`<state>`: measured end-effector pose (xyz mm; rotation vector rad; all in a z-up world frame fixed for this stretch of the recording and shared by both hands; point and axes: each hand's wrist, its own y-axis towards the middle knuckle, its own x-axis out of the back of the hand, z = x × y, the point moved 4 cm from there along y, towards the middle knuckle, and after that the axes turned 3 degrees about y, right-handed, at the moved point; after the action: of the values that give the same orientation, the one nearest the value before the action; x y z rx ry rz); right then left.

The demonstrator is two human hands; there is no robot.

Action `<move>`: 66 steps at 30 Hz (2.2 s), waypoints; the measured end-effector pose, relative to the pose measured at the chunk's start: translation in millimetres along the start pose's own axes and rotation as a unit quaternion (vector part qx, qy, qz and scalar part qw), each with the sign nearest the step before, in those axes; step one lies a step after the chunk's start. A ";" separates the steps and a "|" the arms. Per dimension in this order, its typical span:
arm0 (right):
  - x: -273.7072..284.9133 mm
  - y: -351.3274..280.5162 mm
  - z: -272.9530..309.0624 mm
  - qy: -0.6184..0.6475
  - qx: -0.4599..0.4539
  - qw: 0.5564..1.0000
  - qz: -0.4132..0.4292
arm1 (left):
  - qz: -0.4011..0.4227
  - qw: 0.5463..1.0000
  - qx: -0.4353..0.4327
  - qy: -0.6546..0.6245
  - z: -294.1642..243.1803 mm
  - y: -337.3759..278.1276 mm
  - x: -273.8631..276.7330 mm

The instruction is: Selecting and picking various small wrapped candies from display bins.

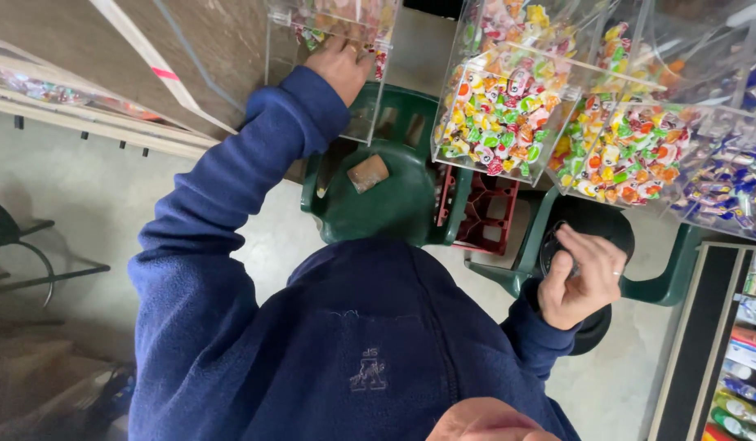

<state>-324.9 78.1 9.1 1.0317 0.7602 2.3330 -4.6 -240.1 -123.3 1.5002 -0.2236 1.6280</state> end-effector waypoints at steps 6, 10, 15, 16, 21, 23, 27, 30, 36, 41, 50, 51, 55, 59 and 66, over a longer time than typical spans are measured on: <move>-6.9 -3.3 9.3 0.044 0.003 0.999 -0.014 | 0.192 0.962 -0.191 0.030 -10.8 -16.2 81.6; -12.6 4.7 11.9 0.063 0.013 0.998 -0.019 | 0.186 0.951 -0.012 -0.245 0.4 -28.7 98.0; -23.0 16.1 18.6 0.095 0.033 0.995 0.015 | 0.164 0.951 -0.024 -0.261 -0.9 -31.1 128.2; -23.7 15.8 18.7 0.084 0.027 0.996 0.008 | 0.162 0.949 -0.037 -0.267 -2.3 -32.0 127.3; -29.2 15.5 18.8 0.106 0.054 0.992 0.042 | 0.089 0.967 -0.022 -0.240 -5.1 -25.8 127.7; -28.2 10.4 17.2 0.102 0.052 0.993 0.043 | 0.093 0.970 -0.035 -0.224 -7.2 -25.2 122.1; -26.8 2.1 14.7 0.114 0.048 0.991 0.051 | 0.174 0.966 0.019 -0.192 -3.6 -26.1 121.6; -23.3 -3.1 12.0 0.122 0.038 0.991 0.050 | 0.172 0.959 0.002 -0.223 0.6 -32.9 120.0; -35.7 -18.8 6.0 0.188 0.019 0.980 0.062 | 0.060 0.950 0.002 -0.307 -24.0 -35.2 198.7; -75.4 -3.5 31.4 0.319 -0.015 0.929 0.184 | 0.029 0.905 -0.044 -0.422 -99.3 -38.1 239.2; -97.3 -23.5 32.5 0.378 -0.059 0.902 0.199 | -0.067 0.862 -0.111 -0.490 -133.5 -34.8 231.1; -95.8 -23.4 31.9 0.371 -0.058 0.907 0.191 | -0.076 0.871 -0.098 -0.475 -134.5 -38.4 223.7; -53.8 2.0 7.4 0.283 -0.066 0.951 0.110 | -0.102 0.874 -0.082 -0.468 -127.8 -34.8 228.9; 8.5 57.4 -36.9 0.025 -0.083 0.993 -0.077 | -0.097 0.890 -0.041 -0.445 -120.2 -46.1 226.2; -19.9 109.9 -85.2 -0.130 0.008 0.991 0.007 | -0.084 0.904 0.012 -0.418 -111.3 -70.7 216.8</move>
<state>-400.2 -39.7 22.6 1.3201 0.6713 2.1485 -8.7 -23.2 8.5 2.0995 -0.5243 0.7664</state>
